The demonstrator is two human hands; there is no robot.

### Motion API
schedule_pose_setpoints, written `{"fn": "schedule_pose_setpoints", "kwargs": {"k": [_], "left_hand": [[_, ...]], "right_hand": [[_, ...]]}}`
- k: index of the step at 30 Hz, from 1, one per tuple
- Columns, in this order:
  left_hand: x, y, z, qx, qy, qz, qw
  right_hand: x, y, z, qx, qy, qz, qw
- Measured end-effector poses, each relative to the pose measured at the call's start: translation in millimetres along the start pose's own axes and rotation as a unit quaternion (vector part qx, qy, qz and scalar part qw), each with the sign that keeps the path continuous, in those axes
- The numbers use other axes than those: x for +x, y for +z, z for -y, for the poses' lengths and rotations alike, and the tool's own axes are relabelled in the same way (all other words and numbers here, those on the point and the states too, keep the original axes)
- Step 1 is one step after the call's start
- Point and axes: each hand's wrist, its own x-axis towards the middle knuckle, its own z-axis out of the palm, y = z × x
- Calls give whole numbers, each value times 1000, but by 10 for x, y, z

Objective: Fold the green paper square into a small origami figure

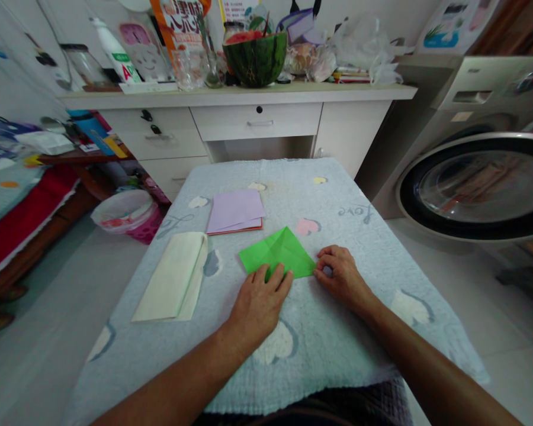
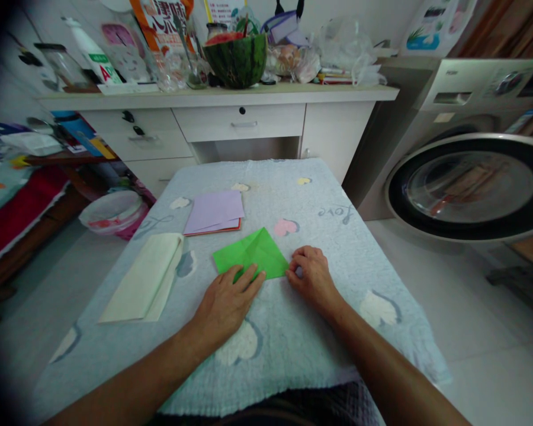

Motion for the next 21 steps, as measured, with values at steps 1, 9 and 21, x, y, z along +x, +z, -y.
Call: {"fn": "schedule_pose_setpoints", "kwargs": {"k": [1, 9, 21], "left_hand": [[5, -8, 3, 0, 5, -2, 1000], [37, 30, 35, -12, 41, 3, 999], [-15, -73, 4, -37, 37, 15, 999]], "right_hand": [[-2, 0, -1, -2, 0, -2, 1000], [-6, 14, -22, -15, 3, 0, 1000], [-16, -74, -93, 49, 1, 7, 999]]}}
